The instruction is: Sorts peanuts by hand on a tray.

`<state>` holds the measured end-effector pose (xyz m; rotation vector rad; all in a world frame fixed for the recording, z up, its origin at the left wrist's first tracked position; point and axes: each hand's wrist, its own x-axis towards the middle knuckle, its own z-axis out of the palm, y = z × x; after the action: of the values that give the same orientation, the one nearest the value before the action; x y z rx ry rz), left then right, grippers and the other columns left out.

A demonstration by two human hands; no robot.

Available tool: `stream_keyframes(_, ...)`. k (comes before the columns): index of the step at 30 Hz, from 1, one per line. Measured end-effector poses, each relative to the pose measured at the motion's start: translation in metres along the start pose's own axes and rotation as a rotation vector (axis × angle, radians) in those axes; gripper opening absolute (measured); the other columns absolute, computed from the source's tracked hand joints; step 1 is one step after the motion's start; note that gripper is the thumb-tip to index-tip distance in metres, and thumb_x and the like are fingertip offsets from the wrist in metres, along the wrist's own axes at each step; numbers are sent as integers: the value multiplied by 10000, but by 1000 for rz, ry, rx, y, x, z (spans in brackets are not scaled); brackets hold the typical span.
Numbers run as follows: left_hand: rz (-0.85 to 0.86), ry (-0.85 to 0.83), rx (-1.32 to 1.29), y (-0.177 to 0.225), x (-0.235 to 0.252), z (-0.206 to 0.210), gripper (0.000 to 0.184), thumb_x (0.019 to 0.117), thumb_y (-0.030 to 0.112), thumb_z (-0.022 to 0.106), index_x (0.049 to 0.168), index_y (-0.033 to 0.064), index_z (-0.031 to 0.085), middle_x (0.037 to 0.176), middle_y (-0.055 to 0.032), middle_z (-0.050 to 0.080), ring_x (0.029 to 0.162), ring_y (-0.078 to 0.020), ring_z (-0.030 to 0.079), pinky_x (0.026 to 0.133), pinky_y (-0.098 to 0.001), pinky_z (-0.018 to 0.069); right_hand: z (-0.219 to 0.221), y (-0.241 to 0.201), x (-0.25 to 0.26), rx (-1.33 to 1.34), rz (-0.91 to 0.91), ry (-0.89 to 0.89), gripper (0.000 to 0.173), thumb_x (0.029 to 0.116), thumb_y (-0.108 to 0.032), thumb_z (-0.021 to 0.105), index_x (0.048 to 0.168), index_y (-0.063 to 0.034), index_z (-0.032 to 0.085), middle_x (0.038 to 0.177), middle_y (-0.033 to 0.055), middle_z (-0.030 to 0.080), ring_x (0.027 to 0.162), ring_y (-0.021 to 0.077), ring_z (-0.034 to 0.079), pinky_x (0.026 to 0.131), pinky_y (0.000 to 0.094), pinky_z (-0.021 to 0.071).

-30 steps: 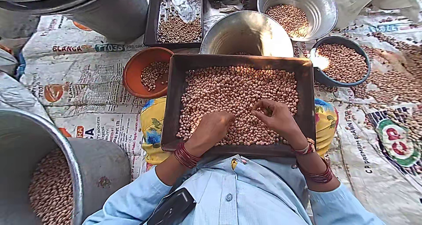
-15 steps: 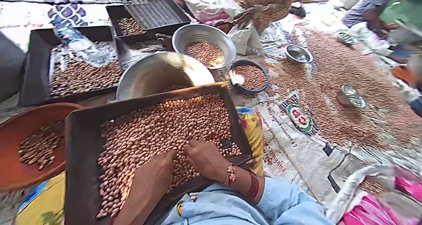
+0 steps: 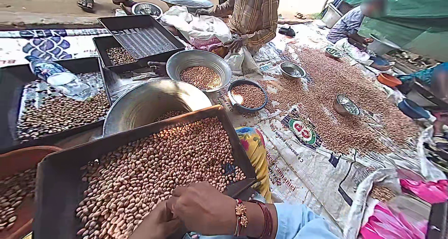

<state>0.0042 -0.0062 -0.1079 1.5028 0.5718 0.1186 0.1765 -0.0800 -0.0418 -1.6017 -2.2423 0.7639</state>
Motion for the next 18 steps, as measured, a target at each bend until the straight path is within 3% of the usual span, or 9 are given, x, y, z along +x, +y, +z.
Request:
stream_keyframes(3, 23, -27, 27, -1, 1, -2, 112, 868, 74, 698, 965, 129, 707, 827, 153, 697, 763, 58, 643, 736, -202, 565, 3, -7, -3, 7, -12, 10, 159, 997, -13, 557, 1066, 11, 698, 976, 191, 688, 858, 347, 700, 698, 489, 560)
stream_keyframes(8, -115, -34, 355, 6, -9, -34, 118, 892, 57, 705, 1006, 31, 719, 814, -31, 702, 683, -116, 636, 663, -358, 534, -1, 12, -15, -17, 84, -2, 194, 1005, -94, 605, 1159, -29, 704, 1080, 182, 710, 960, 346, 714, 778, 500, 579)
stream_keyframes(11, -60, 286, 644, 20, -31, -79, 129, 912, 1, 671, 1012, 23, 749, 936, -138, 747, 774, -280, 704, 723, -521, 572, -6, 23, -24, -50, 200, -46, 242, 1011, -138, 611, 1217, -46, 698, 1130, 191, 707, 1015, 367, 704, 818, 530, 570)
stream_keyframes(14, -64, 770, 907, 31, -52, -131, 163, 954, -41, 619, 1083, -38, 720, 1112, -313, 672, 1026, -518, 652, 903, -705, 484, -11, 31, -32, -79, 284, -44, 260, 1004, -166, 631, 1234, -63, 696, 1161, 184, 707, 1038, 364, 703, 841, 540, 566)
stream_keyframes(16, -3, 984, 998, 25, -63, -155, 256, 938, -8, 658, 1192, -27, 681, 1306, -332, 598, 1265, -547, 540, 1066, -719, 386, -17, 34, -34, -99, 336, -38, 280, 1004, -182, 633, 1258, -78, 691, 1175, 181, 704, 1046, 363, 700, 844, 540, 563)
stream_keyframes(18, 79, 994, 967, 30, -69, -148, 313, 948, 65, 674, 1249, -20, 656, 1286, -325, 609, 1217, -539, 575, 1011, -712, 433, -23, 39, -33, -119, 402, -44, 307, 1009, -205, 632, 1293, -95, 673, 1210, 180, 690, 1072, 364, 691, 866, 542, 557)
